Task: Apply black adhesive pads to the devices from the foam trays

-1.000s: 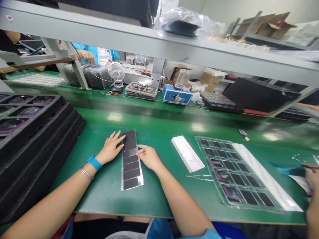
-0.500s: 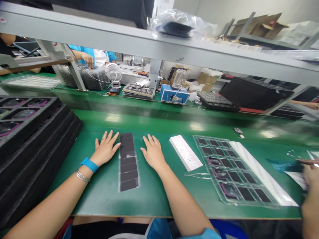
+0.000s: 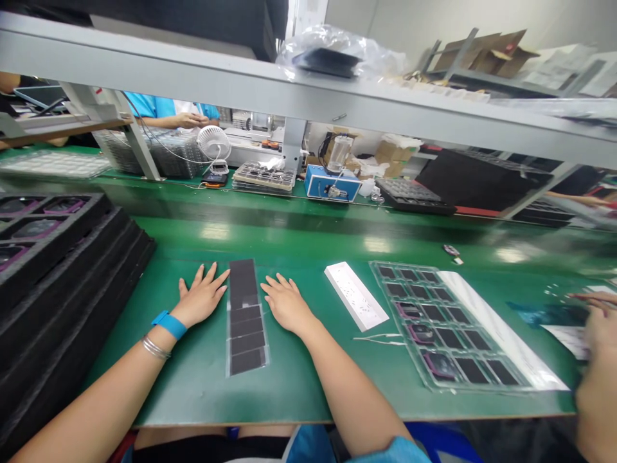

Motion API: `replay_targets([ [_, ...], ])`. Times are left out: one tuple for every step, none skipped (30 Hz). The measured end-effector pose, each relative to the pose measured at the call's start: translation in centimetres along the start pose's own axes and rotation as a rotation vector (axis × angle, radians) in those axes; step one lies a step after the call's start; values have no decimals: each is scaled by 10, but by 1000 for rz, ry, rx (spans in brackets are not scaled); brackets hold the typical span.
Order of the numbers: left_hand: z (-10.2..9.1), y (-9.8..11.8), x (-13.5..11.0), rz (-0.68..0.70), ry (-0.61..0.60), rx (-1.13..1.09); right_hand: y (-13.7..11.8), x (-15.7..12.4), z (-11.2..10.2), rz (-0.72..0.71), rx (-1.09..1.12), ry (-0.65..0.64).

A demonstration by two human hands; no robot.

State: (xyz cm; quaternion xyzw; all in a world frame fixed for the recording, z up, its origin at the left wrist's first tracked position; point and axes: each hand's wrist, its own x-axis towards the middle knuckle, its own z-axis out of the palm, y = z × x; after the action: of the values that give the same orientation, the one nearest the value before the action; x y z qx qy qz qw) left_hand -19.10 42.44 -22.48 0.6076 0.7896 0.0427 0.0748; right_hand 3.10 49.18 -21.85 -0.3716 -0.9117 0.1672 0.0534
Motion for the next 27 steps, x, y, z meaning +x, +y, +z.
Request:
replay_targets([
  [0,0,0,1,-2,0,0,0,0,-1,4,2],
  [0,0,0,3,-3,0,0,0,0,-3,7,4],
  [0,1,1,3,-5,-2,0,0,0,-2,10,5],
  [0,1,1,4,-7,-3,0,0,0,-1,10,6],
  [0,1,1,3,-9,-3,-1,0,1,1,10,6],
  [0,1,1,2,-11,-2,-1,0,1,4,9,5],
  [0,2,1,0,-12,-1,-1,0,2,7,9,4],
  [0,2,1,-1,-13,-1,-1,0,2,10,9,4],
  [0,3,0,-2,-12,-2,-1,0,2,10,9,6],
  [-1,3,0,-1,-9,-6,-1,0,2,8,10,9],
  [-1,3,0,-2,-3,-11,-1,-1,2,5,10,11],
  [-3,4,0,-3,9,-17,-1,-1,2,2,10,14],
  [-4,4,-1,-6,28,-22,-1,-1,1,3,10,18],
  [-6,4,-1,-10,51,-25,-1,-1,0,7,11,23],
  [-8,4,-2,-15,75,-26,-1,-1,0,14,11,28],
  [-10,4,-3,-20,98,-27,-1,-1,-1,25,7,35],
  [-11,5,-3,-24,118,-29,-1,-1,-2,37,0,42],
  [-13,5,-4,-26,132,-31,-1,-1,-2,49,-7,49],
  [-13,5,-4,-25,140,-33,-1,-1,-3,60,-13,53],
  [-13,5,-5,-19,141,-32,-1,-1,-3,68,-16,53],
  [-12,5,-5,-8,133,-28,-1,-1,-3,72,-16,46],
  [-11,5,-5,4,120,-22,-1,-1,-3,70,-14,35],
  [-10,5,-5,14,104,-17,0,-1,-3,63,-12,22],
  [-9,4,-5,21,91,-13,0,-1,-3,55,-11,11],
  [-8,4,-5,24,83,-11,0,-1,-3,50,-11,6],
  [-7,4,-5,24,80,-11,1,-1,-3,48,-11,7],
  [-6,3,-4,23,81,-14,1,-1,-3,49,-10,11],
])
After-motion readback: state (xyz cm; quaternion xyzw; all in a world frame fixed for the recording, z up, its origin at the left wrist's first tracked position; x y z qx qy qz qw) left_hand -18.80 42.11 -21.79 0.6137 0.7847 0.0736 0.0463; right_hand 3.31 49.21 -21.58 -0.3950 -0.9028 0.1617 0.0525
